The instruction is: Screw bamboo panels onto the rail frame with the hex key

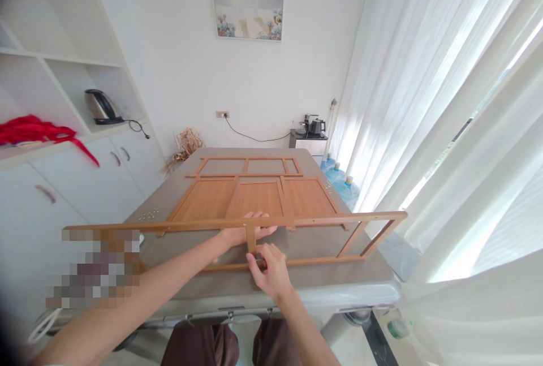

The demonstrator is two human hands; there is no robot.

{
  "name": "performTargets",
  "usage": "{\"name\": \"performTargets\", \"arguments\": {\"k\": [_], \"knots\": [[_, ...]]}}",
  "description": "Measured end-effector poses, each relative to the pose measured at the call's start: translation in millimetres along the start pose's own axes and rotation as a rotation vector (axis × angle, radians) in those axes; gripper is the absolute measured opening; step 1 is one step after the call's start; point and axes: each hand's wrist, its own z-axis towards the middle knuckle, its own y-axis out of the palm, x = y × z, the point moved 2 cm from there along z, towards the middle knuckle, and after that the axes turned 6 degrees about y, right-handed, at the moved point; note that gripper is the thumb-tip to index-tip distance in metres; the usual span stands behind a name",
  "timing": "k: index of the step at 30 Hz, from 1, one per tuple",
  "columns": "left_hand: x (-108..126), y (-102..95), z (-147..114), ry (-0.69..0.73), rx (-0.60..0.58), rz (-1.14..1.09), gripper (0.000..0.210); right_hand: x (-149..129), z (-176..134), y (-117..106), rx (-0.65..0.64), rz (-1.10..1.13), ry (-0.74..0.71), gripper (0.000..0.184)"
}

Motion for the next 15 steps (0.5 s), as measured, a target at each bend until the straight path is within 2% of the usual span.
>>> {"name": "performTargets", "arguments": {"k": [5,11,13,15], "knots": [[7.6,6.9,4.0,0.064,0.002,-0.001,0.030,1.4,-1.9,0.0,-0.008,-0.005,-0.019,0.016],[9.3,-5.9,11.2,0.046,0.075,-0.003,0.029,2.0,-2.2,0.4,-0.007,-0.012,-0.025,0.015],[9.5,-11.1,11.1,-0.001,0.168,-0.025,0.029,3.1,-2.4,2.0,-0.003,-0.014,-0.028,0.015],[8.4,-15.6,9.4,-0.072,0.325,-0.069,0.032,3.9,-2.6,3.3,0.004,-0.016,-0.033,0.016]]}}
